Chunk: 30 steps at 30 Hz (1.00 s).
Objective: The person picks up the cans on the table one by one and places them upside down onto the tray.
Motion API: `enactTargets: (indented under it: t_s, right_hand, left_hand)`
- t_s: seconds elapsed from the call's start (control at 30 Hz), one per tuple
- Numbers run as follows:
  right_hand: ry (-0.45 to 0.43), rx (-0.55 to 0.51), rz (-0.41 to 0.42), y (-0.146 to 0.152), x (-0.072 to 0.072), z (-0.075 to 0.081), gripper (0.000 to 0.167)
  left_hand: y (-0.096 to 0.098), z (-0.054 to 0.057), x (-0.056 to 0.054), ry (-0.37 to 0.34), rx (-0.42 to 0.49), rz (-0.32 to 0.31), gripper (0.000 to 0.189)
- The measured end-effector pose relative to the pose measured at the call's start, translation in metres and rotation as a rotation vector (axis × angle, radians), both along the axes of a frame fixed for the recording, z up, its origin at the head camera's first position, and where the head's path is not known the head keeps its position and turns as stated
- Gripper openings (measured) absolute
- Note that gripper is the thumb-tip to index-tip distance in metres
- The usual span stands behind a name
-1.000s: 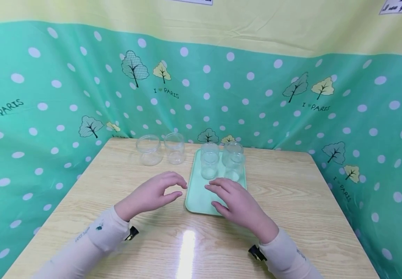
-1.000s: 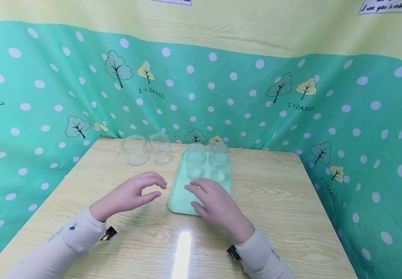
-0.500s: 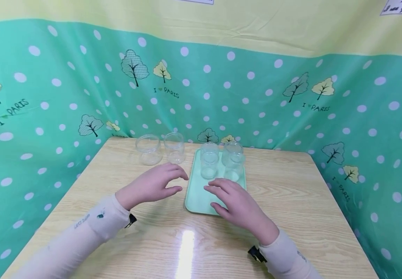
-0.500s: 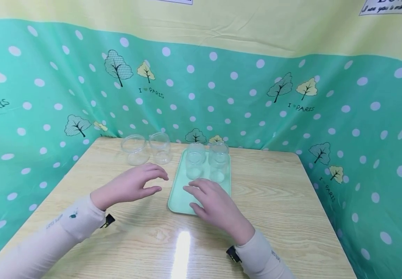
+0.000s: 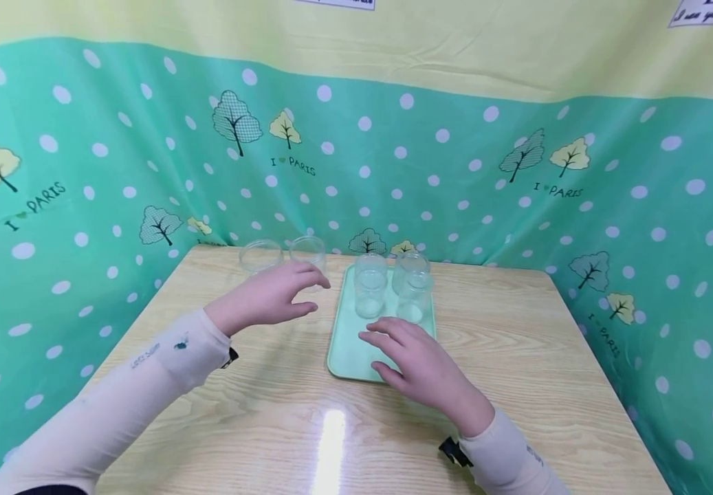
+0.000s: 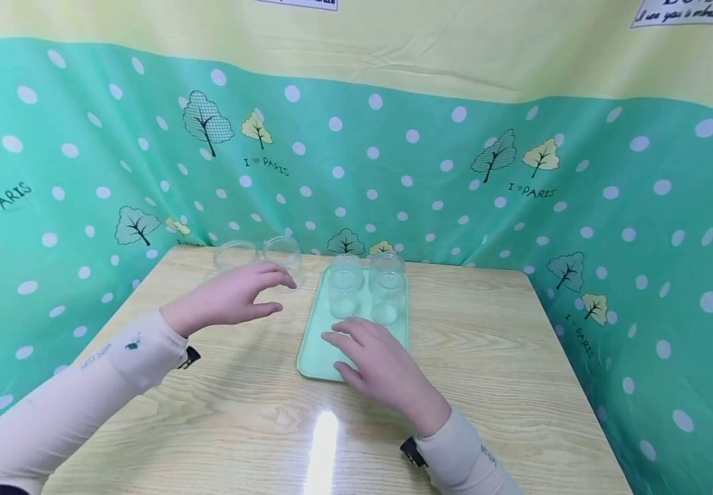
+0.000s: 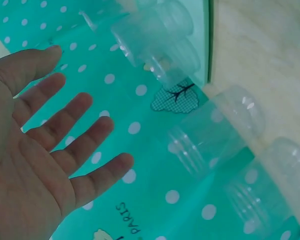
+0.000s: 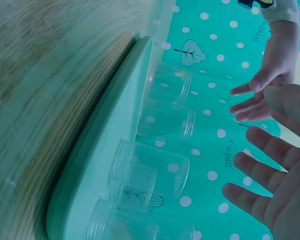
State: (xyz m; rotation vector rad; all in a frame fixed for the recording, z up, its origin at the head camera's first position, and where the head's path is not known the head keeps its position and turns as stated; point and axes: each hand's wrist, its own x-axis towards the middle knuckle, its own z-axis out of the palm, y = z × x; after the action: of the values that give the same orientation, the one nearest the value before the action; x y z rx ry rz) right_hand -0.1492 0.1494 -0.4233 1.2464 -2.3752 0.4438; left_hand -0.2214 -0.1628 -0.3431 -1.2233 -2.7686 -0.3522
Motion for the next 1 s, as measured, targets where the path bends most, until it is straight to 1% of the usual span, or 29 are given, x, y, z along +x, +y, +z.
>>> enactTargets:
  t_s: [0.1, 0.2, 0.33, 0.43, 0.57, 0.73, 0.93, 1.0]
  right_hand:
    - [-0.003, 0.003, 0.000, 0.000, 0.000, -0.001, 0.052]
    - [-0.004, 0.006, 0.001, 0.001, 0.000, -0.001, 0.052]
    - [-0.007, 0.010, 0.003, 0.001, 0.000, -0.001, 0.052]
    - [-0.006, 0.012, 0.008, 0.002, 0.000, -0.001, 0.053]
    - [-0.008, 0.024, 0.011, 0.001, 0.000, 0.001, 0.053]
    - [-0.019, 0.045, 0.003, 0.001, 0.001, 0.001, 0.053]
    - [-0.005, 0.047, 0.011, 0.001, 0.000, -0.001, 0.054]
    - [-0.013, 0.051, 0.008, 0.001, 0.000, -0.001, 0.053]
  left_hand:
    - [0.004, 0.006, -0.007, -0.007, -0.019, -0.006, 0.038]
    - [0.007, 0.007, -0.016, -0.028, -0.052, 0.019, 0.044]
    - [0.013, 0.007, -0.028, -0.052, -0.108, 0.043, 0.050]
    - [0.017, 0.006, -0.035, -0.054, -0.140, 0.040, 0.051]
    - [0.020, 0.005, -0.044, -0.053, -0.182, 0.054, 0.051]
    - [0.022, 0.008, -0.055, -0.095, -0.193, 0.084, 0.052]
    - [0.023, 0.014, -0.072, -0.138, -0.217, 0.131, 0.056]
    - [0.023, 0.016, -0.077, -0.154, -0.227, 0.141, 0.056]
